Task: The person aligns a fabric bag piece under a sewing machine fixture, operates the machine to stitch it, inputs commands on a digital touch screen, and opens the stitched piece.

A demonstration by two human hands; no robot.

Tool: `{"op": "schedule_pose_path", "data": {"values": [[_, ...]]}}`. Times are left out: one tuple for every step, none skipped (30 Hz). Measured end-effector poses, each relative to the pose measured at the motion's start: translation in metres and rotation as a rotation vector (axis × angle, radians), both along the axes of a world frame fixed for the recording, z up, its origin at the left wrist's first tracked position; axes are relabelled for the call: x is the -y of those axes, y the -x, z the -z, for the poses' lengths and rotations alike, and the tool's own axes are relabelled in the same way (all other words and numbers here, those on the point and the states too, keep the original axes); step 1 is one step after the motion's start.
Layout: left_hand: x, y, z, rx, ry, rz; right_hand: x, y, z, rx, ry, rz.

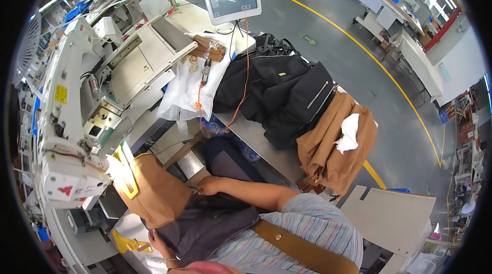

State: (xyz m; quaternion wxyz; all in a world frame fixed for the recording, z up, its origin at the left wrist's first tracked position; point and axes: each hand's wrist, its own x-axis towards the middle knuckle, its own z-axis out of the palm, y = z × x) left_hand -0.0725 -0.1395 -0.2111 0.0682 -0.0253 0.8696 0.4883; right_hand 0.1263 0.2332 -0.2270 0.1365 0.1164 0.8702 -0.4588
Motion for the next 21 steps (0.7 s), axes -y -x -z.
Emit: {"op": "schedule_pose_path", "data": {"values": [[0.02,0.003,-0.004,0.001,-0.01,-0.003,0.004,-0.004,-0.004,0.001,-0.01,-0.003],[0.044,0.006,-0.009,0.01,-0.234,-0.092,0.008,-0.008,-0.008,-0.071,-0.122,-0.017],[0.066,0.007,-0.015,0.02,-0.456,-0.182,0.012,-0.014,-0.013,-0.143,-0.232,-0.031],[0.088,0.003,-0.031,-0.23,-0.273,-0.206,0.018,-0.013,-0.019,-0.148,-0.24,-0.06],[0.083,0.007,-0.063,-0.454,-0.078,-0.175,0.012,-0.027,-0.031,-0.241,-0.31,0.026],[0.057,-0.008,-0.121,-0.614,0.017,-0.243,0.004,-0.042,-0.041,-0.332,-0.388,0.108],[0.024,-0.03,-0.195,-0.785,0.116,-0.326,-0.002,-0.053,-0.046,-0.327,-0.394,0.118],[0.012,-0.041,-0.254,-1.086,0.114,-0.297,-0.005,-0.056,-0.051,-0.438,-0.496,0.218],[0.008,-0.049,-0.3,-1.382,0.117,-0.258,-0.005,-0.059,-0.054,-0.545,-0.594,0.32],[0.011,-0.059,-0.339,-1.483,0.187,-0.291,-0.009,-0.065,-0.057,-0.597,-0.606,0.365],[0.016,-0.063,-0.356,-1.569,0.257,-0.318,-0.012,-0.07,-0.057,-0.635,-0.621,0.411],[0.023,-0.057,-0.352,-1.555,0.257,-0.316,-0.014,-0.074,-0.056,-0.61,-0.598,0.419],[0.026,-0.061,-0.355,-1.549,0.24,-0.292,-0.015,-0.076,-0.057,-0.6,-0.595,0.418],[0.028,-0.063,-0.359,-1.543,0.22,-0.266,-0.015,-0.075,-0.058,-0.591,-0.613,0.373],[0.028,-0.066,-0.362,-1.537,0.198,-0.239,-0.012,-0.076,-0.057,-0.581,-0.631,0.329],[0.027,-0.067,-0.365,-1.535,0.164,-0.222,-0.014,-0.075,-0.056,-0.529,-0.642,0.304],[0.026,-0.067,-0.368,-1.534,0.128,-0.204,-0.015,-0.077,-0.055,-0.526,-0.654,0.309],[0.023,-0.067,-0.371,-1.532,0.091,-0.185,-0.014,-0.08,-0.053,-0.515,-0.67,0.295],[0.022,-0.066,-0.374,-1.532,0.055,-0.168,-0.011,-0.081,-0.054,-0.506,-0.686,0.28],[0.02,-0.065,-0.376,-1.531,0.018,-0.149,-0.01,-0.084,-0.054,-0.504,-0.698,0.287],[0.018,-0.063,-0.379,-1.53,-0.02,-0.129,-0.01,-0.086,-0.055,-0.478,-0.707,0.308]]}}
